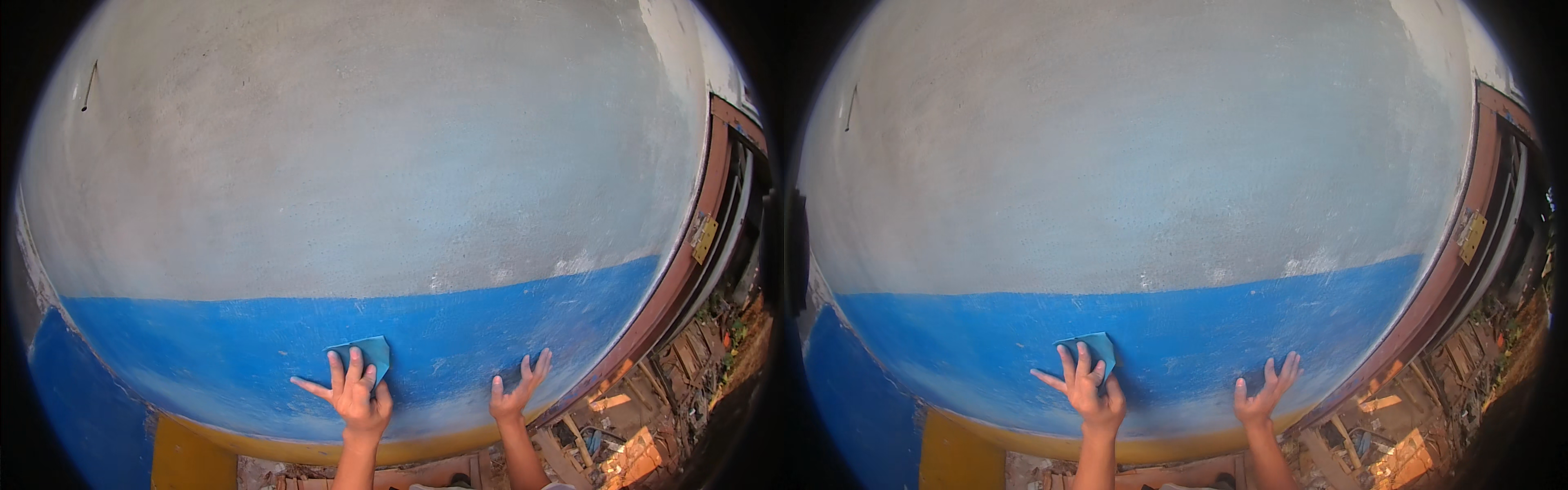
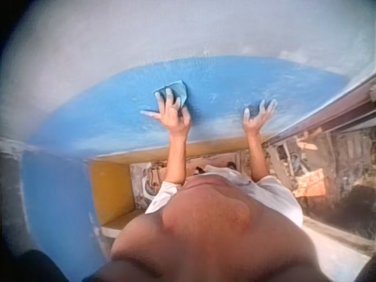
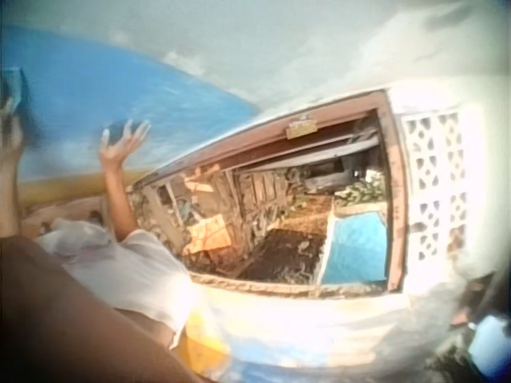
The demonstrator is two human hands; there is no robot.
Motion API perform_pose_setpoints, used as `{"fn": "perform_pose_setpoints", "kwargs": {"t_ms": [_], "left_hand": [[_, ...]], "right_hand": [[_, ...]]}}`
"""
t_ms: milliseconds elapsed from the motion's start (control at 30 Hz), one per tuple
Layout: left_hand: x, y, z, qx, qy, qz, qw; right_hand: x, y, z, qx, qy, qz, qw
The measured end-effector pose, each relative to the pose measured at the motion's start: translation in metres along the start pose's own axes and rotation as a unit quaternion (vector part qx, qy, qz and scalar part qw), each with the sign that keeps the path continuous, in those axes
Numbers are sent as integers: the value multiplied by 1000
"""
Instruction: The person sands the surface of a blue and grey painted wall using a piece of sandpaper.
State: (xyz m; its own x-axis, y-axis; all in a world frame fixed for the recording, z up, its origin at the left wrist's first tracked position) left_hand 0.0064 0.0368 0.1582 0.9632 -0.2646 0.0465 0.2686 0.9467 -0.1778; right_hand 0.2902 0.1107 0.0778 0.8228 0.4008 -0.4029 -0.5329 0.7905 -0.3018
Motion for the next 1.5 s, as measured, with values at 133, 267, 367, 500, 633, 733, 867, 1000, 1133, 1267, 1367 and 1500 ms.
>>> {"fn": "perform_pose_setpoints", "kwargs": {"t_ms": [133,267,367,500,633,733,867,1000,1133,1267,1367,1500], "left_hand": [[-17,-17,28,106,-161,29,981],[18,4,58,47,-74,12,996],[42,17,20,-65,51,24,996],[8,0,22,101,-145,29,984],[32,7,79,89,-135,-9,987],[57,21,43,-47,23,10,999],[-18,-16,9,268,-264,-43,925],[26,-1,67,152,-149,-6,977],[66,28,27,-29,30,34,999],[-2,-3,13,228,-258,26,938],[14,-7,60,258,-223,22,940],[51,25,43,31,4,15,999]], "right_hand": [[17,-17,28,34,-23,4,999],[43,-24,61,75,32,38,996],[46,-16,71,96,44,84,991],[46,-4,54,106,36,52,992],[59,-2,52,97,46,38,994],[56,-3,51,85,41,31,995],[47,-5,52,82,38,32,995],[56,-4,52,92,42,38,994],[56,-5,49,81,34,35,996],[51,-5,49,88,41,21,995],[55,-6,49,93,61,32,993],[60,-1,43,81,64,13,995]]}}
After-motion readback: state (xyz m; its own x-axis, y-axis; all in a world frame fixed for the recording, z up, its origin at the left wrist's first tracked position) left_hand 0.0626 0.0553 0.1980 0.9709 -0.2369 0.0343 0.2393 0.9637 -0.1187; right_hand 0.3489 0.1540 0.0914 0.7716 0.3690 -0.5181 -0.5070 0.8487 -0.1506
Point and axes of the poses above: each hand's wrist, its own z-axis towards the middle knuckle, its own y-axis out of the palm, x = y × z, the point moved 3 cm from there along z, towards the middle knuckle, and after that the axes turned 9 degrees about y, right-handed, at the moved point
